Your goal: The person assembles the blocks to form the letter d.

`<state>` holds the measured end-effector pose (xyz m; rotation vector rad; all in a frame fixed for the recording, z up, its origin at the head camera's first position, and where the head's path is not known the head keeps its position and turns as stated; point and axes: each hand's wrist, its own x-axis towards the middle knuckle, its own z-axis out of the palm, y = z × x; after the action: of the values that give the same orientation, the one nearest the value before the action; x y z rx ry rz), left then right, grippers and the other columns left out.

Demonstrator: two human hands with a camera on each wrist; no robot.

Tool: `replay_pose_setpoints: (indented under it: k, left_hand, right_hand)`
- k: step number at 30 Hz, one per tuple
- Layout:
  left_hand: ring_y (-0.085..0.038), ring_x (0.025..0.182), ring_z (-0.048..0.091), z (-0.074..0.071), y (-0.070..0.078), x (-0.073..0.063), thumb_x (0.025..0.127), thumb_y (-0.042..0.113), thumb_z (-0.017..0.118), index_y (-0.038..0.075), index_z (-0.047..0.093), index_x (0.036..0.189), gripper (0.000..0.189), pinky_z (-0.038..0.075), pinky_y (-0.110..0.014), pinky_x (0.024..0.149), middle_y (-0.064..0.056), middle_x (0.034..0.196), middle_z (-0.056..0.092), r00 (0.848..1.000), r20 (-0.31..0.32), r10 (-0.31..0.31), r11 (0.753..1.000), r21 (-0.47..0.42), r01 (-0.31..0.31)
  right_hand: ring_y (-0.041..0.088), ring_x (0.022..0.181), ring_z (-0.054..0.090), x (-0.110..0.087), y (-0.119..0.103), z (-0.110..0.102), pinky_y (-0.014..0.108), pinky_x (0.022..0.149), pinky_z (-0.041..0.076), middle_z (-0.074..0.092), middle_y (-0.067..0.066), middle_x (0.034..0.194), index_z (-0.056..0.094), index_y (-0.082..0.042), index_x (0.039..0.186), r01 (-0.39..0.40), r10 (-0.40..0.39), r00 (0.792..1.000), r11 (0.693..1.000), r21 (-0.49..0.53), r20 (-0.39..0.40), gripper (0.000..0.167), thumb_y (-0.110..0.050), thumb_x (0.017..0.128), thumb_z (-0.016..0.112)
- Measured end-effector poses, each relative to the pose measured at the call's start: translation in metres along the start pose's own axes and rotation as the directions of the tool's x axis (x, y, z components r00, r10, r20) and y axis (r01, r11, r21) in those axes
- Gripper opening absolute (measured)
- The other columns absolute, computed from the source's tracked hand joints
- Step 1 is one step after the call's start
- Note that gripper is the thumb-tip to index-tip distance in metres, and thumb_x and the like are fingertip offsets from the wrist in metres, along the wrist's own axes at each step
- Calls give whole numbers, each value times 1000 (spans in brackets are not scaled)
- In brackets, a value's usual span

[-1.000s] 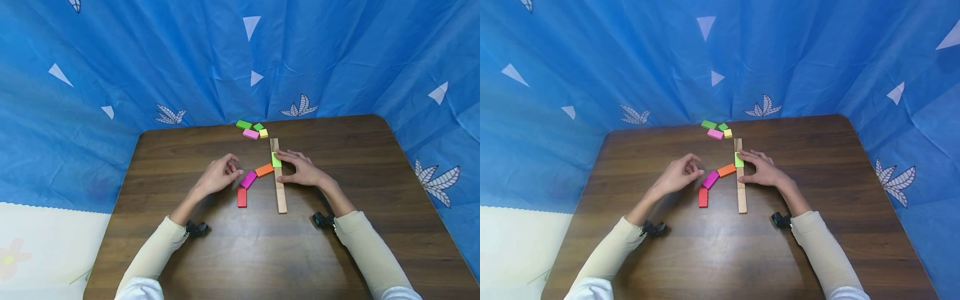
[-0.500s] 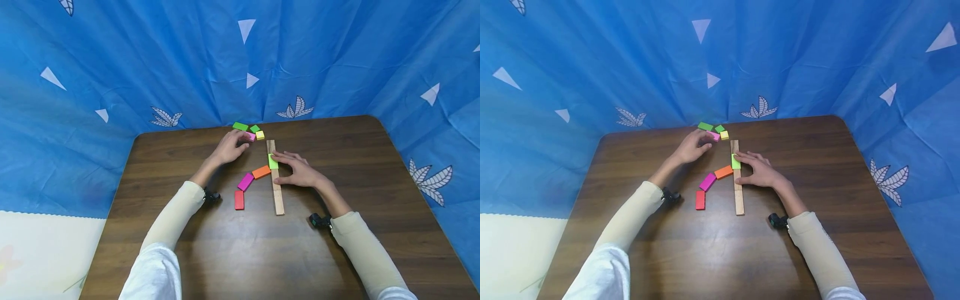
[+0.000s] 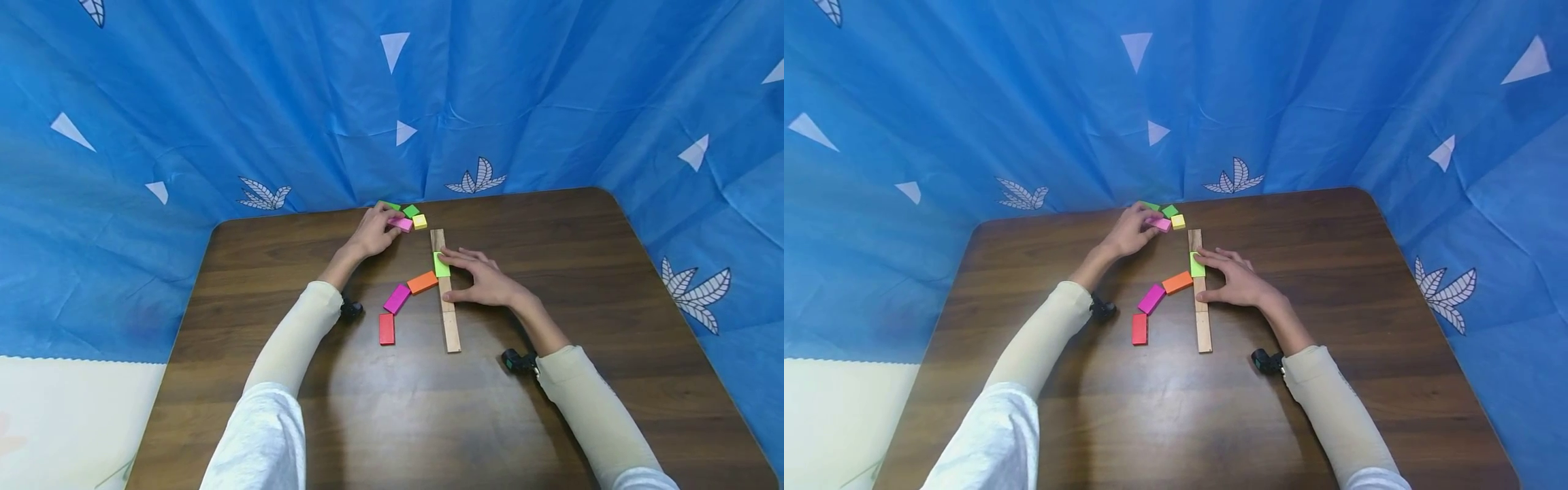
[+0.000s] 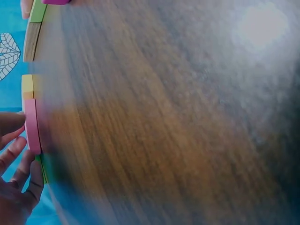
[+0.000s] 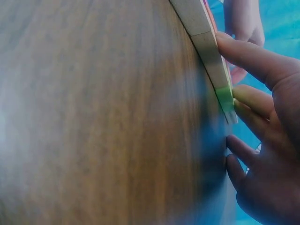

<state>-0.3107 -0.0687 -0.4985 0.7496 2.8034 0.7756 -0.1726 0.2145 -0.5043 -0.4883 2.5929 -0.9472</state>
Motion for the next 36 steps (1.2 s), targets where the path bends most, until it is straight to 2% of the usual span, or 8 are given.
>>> replay_pose_setpoints:
  k: [6, 10, 16, 22, 29, 36]
  left_hand:
    - [-32, 129, 48, -4, 1, -3, 103, 22, 73, 14, 70, 135, 33, 46, -47, 110, -9, 144, 57, 999, 4, -36, 995, 97, 36]
    - [-30, 128, 47, -4, 1, -2, 102, 26, 76, 17, 69, 128, 28, 45, -47, 106, -6, 140, 63, 999, 13, -51, 986, 157, 48]
    - [-29, 125, 51, -5, 1, -2, 102, 28, 76, 18, 68, 128, 29, 45, -48, 103, -5, 139, 66, 998, 34, -61, 986, 160, 55]
    - [-30, 128, 51, -8, 0, -3, 104, 30, 74, 18, 71, 130, 30, 47, -50, 109, -6, 139, 65, 998, 41, -55, 987, 155, 48]
    - [-30, 131, 54, -12, -3, -13, 104, 30, 72, 15, 71, 133, 32, 44, -47, 115, -8, 134, 67, 999, 54, 0, 992, 126, -7]
    - [-29, 129, 55, -17, -1, -35, 105, 30, 71, 16, 72, 132, 30, 45, -47, 115, -8, 133, 68, 995, 55, 77, 991, 101, -82]
  right_hand:
    - [37, 169, 13, 0, -1, 1, 76, 129, 9, 27, -6, 180, 43, -28, 167, -6, 6, 1000, 1000, 2, -2, 88, -48, 92, 84]
    - [38, 169, 13, 0, -1, 1, 77, 128, 10, 27, -6, 180, 42, -28, 167, -10, 10, 1000, 1000, -3, -2, 88, -48, 92, 84]
    - [38, 169, 13, 0, -2, 1, 76, 128, 10, 27, -6, 180, 43, -28, 166, -12, 12, 1000, 1000, 2, 0, 88, -48, 91, 84]
    - [37, 169, 13, 0, -2, 0, 76, 129, 10, 27, -6, 180, 42, -29, 167, -12, 12, 1000, 1000, 3, 0, 88, -49, 92, 84]
    - [37, 169, 14, 0, -1, 1, 76, 128, 10, 27, -7, 180, 42, -30, 167, -2, 2, 1000, 1000, 0, 3, 88, -50, 91, 84]
    - [38, 168, 14, -1, 0, 0, 76, 128, 10, 28, -6, 180, 42, -27, 167, 12, -12, 1000, 1000, -1, -2, 89, -49, 92, 84]
